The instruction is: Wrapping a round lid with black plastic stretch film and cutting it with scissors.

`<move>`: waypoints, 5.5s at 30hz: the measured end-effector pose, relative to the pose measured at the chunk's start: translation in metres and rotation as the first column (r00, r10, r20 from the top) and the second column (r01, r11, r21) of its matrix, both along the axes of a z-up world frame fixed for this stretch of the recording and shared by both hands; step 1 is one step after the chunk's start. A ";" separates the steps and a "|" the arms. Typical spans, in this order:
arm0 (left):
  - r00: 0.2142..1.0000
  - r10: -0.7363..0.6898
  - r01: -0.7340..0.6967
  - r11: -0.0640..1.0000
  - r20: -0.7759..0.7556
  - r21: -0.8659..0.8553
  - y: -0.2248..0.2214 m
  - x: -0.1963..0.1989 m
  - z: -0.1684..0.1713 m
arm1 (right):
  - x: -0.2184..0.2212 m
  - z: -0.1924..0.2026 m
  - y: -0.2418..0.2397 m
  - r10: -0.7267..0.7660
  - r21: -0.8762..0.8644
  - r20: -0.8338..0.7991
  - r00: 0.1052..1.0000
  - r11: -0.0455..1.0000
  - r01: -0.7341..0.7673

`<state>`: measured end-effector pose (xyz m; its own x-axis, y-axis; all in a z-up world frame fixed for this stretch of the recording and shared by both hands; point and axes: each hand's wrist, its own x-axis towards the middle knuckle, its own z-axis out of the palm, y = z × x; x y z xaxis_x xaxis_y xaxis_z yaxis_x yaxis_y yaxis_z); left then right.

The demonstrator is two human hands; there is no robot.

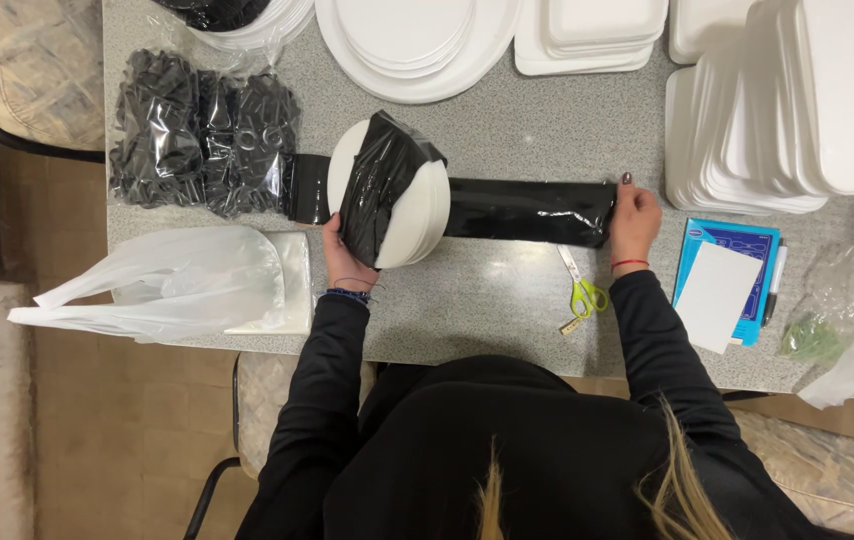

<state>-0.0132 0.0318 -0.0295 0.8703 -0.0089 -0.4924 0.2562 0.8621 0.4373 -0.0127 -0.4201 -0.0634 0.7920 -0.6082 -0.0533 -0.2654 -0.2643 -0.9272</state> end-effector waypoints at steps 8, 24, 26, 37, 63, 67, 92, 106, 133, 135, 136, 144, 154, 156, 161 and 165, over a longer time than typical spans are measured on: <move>0.998 0.033 -0.033 0.999 0.048 -0.015 0.004 0.000 0.003 | -0.025 0.072 0.057 0.434 -0.708 -0.009 0.901 0.633 -0.312; 0.939 -0.313 0.151 0.750 0.145 0.644 -0.025 -0.041 -0.064 | 0.000 0.098 0.095 0.525 0.738 0.085 0.847 0.538 -0.407; 0.955 -0.295 0.214 0.756 0.030 0.618 -0.046 -0.039 -0.005 | -0.005 0.100 0.093 0.575 0.630 0.021 0.818 0.627 -0.458; 0.869 -0.450 0.463 0.590 -0.207 0.661 -0.027 -0.056 0.043 | -0.060 0.096 0.088 0.681 0.590 -0.255 0.687 0.672 -0.447; 0.875 -0.380 0.483 0.636 -0.300 0.602 -0.061 -0.052 0.010 | 0.105 0.076 0.110 0.730 0.193 -0.355 0.584 0.668 -0.719; 0.867 -0.394 0.495 0.620 -0.304 0.609 -0.063 -0.051 -0.001 | 0.106 0.063 0.108 0.735 0.155 -0.352 0.580 0.657 -0.738; 0.504 -0.826 -0.272 -0.430 -0.253 0.861 -0.117 -0.020 0.063 | -0.052 0.031 -0.001 0.111 -0.231 -0.408 0.906 0.948 -0.220; 0.464 -0.786 -0.233 -0.553 -0.408 0.800 -0.121 -0.017 0.041 | -0.048 0.001 0.011 0.026 -0.244 -0.235 0.972 0.966 -0.085; 0.457 -0.791 -0.305 -0.569 -0.407 0.763 -0.118 -0.011 0.031 | -0.030 0.043 0.091 0.072 0.751 0.137 0.988 0.643 -0.151; 0.453 -0.802 -0.319 -0.554 -0.390 0.769 -0.118 -0.010 0.031 | -0.024 0.045 0.105 0.148 0.689 0.075 0.986 0.707 -0.159; 0.457 -0.800 -0.318 -0.556 -0.390 0.768 -0.118 -0.010 0.032 | -0.020 0.045 0.112 0.152 0.689 0.077 0.985 0.706 -0.163; 0.456 -0.790 -0.298 -0.570 -0.411 0.766 -0.119 -0.010 0.038 | -0.005 0.029 0.143 0.235 0.604 0.037 0.971 0.769 -0.209; 0.447 -0.789 -0.270 -0.569 -0.422 0.777 -0.119 -0.009 0.036 | -0.003 0.042 0.165 0.312 0.220 -0.108 0.944 0.933 -0.283; 0.462 -0.794 -0.194 -0.525 -0.395 0.829 -0.119 -0.008 0.033 | -0.001 0.051 0.166 0.329 0.082 -0.169 0.929 0.944 -0.320; 0.497 -0.811 -0.182 -0.445 -0.308 0.877 -0.118 -0.008 0.031 | 0.008 0.073 0.163 0.431 0.215 -0.215 0.876 0.896 -0.388; 0.513 -0.817 -0.203 -0.413 -0.263 0.888 -0.117 -0.010 0.035 | 0.018 0.062 0.154 0.541 0.260 -0.233 0.808 0.835 -0.484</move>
<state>-0.0233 -0.0848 0.0058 0.8590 -0.5094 -0.0511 -0.4080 -0.7415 0.5326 0.0050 -0.2663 -0.0015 0.9167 -0.0746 -0.3925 -0.3973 -0.2739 -0.8759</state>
